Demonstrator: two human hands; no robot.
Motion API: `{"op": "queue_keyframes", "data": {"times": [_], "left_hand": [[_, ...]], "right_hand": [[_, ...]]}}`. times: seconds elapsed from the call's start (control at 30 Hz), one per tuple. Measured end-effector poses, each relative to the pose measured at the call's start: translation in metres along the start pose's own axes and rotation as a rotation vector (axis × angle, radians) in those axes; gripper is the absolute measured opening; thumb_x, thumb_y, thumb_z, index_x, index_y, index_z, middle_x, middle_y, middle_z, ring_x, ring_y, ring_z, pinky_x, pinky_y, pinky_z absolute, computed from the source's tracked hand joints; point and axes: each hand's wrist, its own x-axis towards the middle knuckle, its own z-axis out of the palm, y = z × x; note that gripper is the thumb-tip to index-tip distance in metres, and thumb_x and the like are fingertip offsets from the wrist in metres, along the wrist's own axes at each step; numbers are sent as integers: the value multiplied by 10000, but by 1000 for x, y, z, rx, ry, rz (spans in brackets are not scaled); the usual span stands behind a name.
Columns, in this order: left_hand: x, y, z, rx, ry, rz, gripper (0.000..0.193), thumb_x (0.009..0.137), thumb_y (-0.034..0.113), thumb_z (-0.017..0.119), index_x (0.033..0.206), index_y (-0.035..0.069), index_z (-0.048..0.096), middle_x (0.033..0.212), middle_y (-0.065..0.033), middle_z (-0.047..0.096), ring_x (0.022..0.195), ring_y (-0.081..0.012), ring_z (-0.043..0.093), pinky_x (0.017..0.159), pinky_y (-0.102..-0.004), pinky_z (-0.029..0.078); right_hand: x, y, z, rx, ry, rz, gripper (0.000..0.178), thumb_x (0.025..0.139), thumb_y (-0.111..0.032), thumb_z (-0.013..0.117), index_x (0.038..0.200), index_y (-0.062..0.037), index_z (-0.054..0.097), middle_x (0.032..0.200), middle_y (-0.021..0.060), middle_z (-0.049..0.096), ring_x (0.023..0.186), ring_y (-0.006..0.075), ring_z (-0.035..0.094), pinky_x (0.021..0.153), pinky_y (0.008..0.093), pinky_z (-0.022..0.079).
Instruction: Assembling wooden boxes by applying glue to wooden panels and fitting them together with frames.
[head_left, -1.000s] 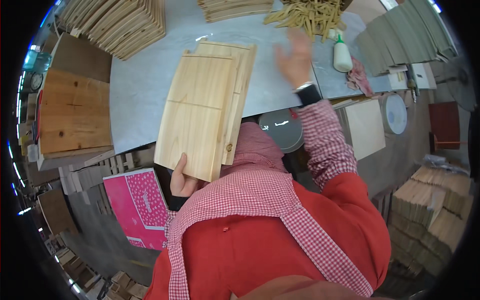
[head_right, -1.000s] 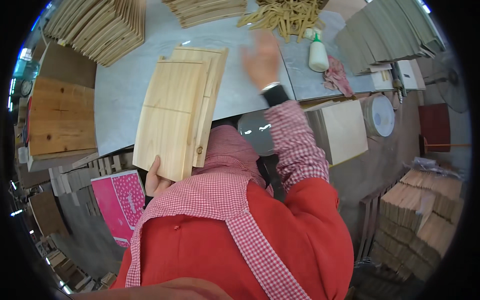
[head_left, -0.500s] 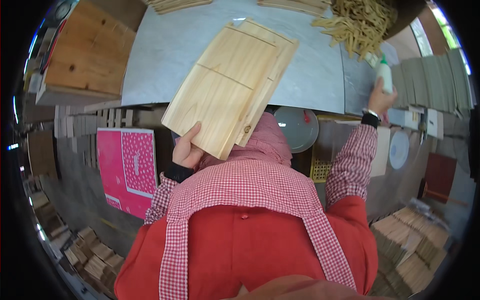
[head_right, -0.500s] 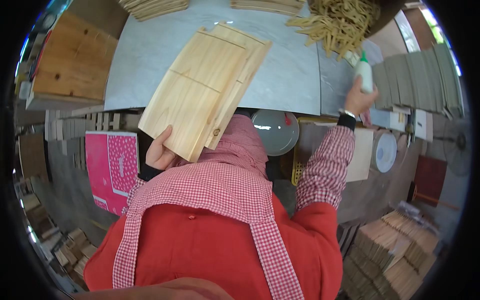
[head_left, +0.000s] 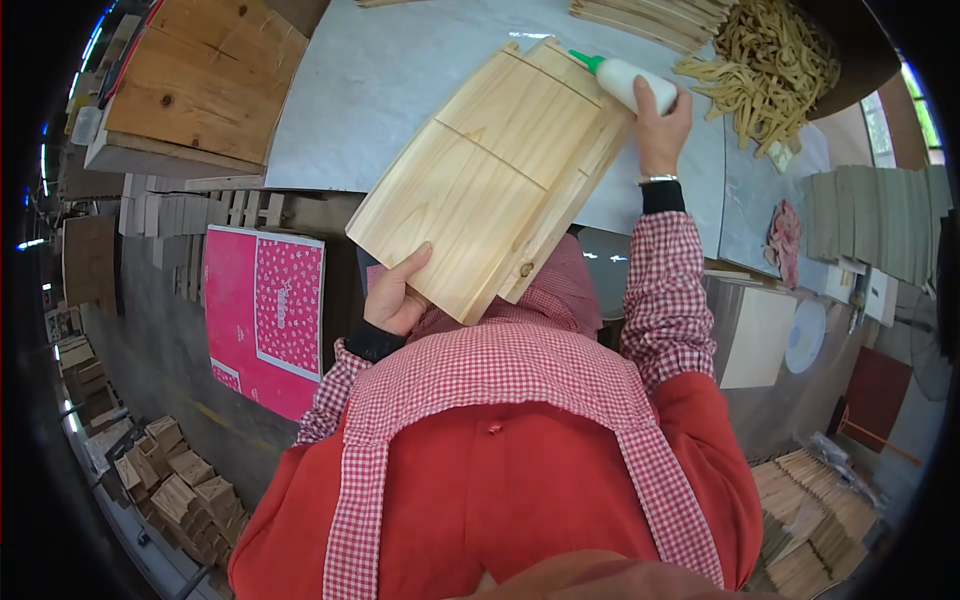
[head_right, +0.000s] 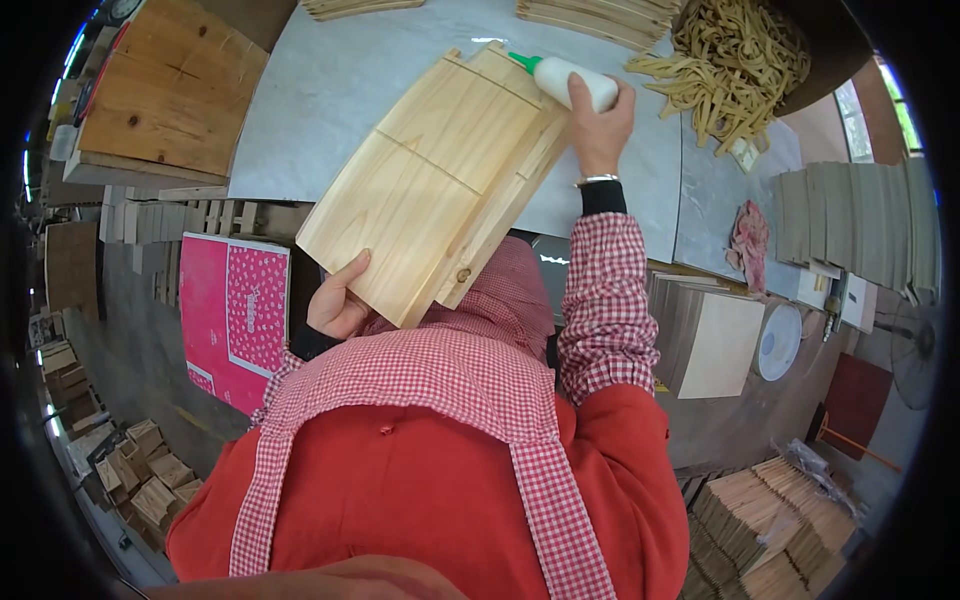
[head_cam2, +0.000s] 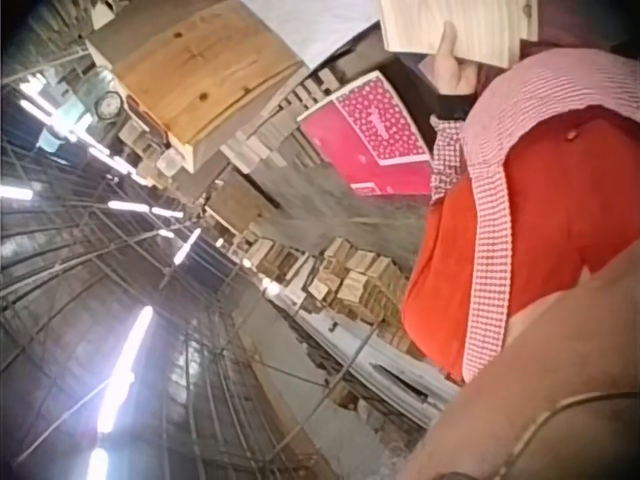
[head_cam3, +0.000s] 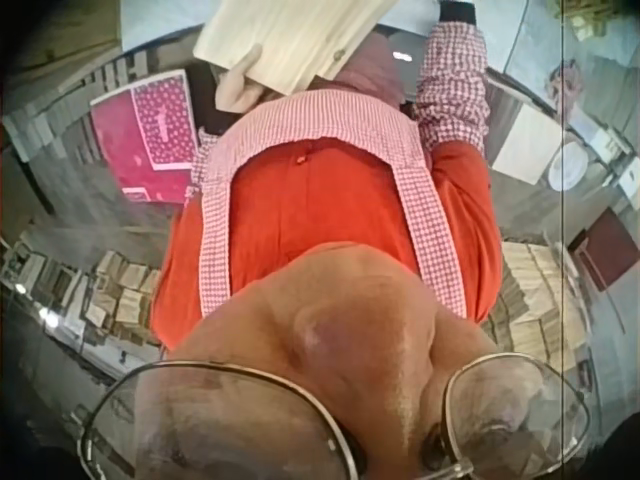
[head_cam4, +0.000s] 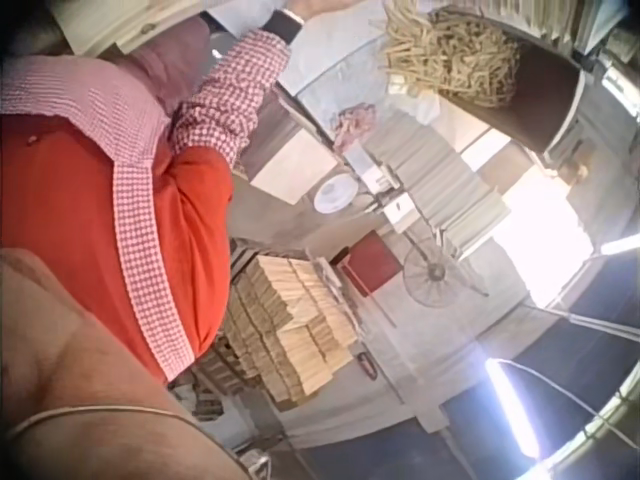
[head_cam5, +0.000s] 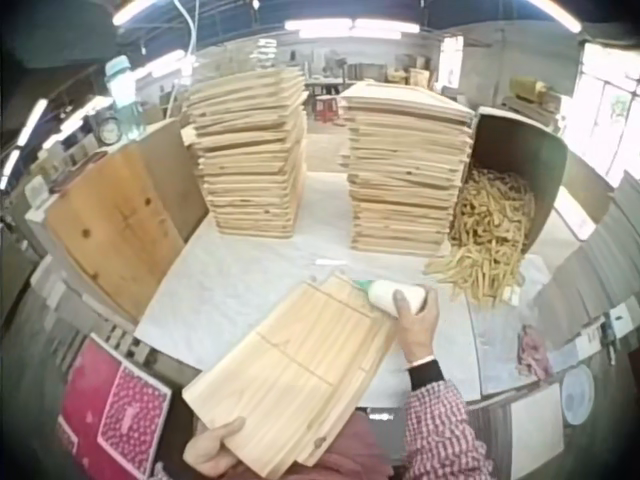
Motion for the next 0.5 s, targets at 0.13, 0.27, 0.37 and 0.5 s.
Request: {"op": "queue_keyframes", "data": {"times": [0.13,0.27,0.37,0.5], "left_hand": [[-2,0,-3,5,20,2,571,875,87,664,1368,52,375,1310,-126,509,1200,-286,514,1006,-484,442],[-1,1,-4,6,23,-3,577,873,86,667,1369,52,373,1310,-127,508,1201,-286,512,1003,-479,445],[-2,1,-3,2,21,-2,580,873,84,667,1370,52,371,1309,-128,509,1201,-285,512,1002,-475,447],[-2,3,-3,13,23,7,577,875,82,664,1370,52,369,1310,-132,505,1199,-283,514,1003,-472,447]], "right_hand": [[5,-17,22,-123,-8,-48,574,734,-358,786,1094,18,545,992,170,629,890,273,616,830,375,488],[10,-25,29,-209,-51,-62,565,728,-364,781,1088,4,550,969,182,642,878,294,629,804,370,498],[11,-32,27,-251,-101,-126,519,732,-333,770,1082,-14,557,931,175,649,862,294,640,781,366,505],[18,-39,-1,-283,-210,-310,487,733,-310,759,1079,-27,564,913,174,652,829,296,648,760,366,512]]}}
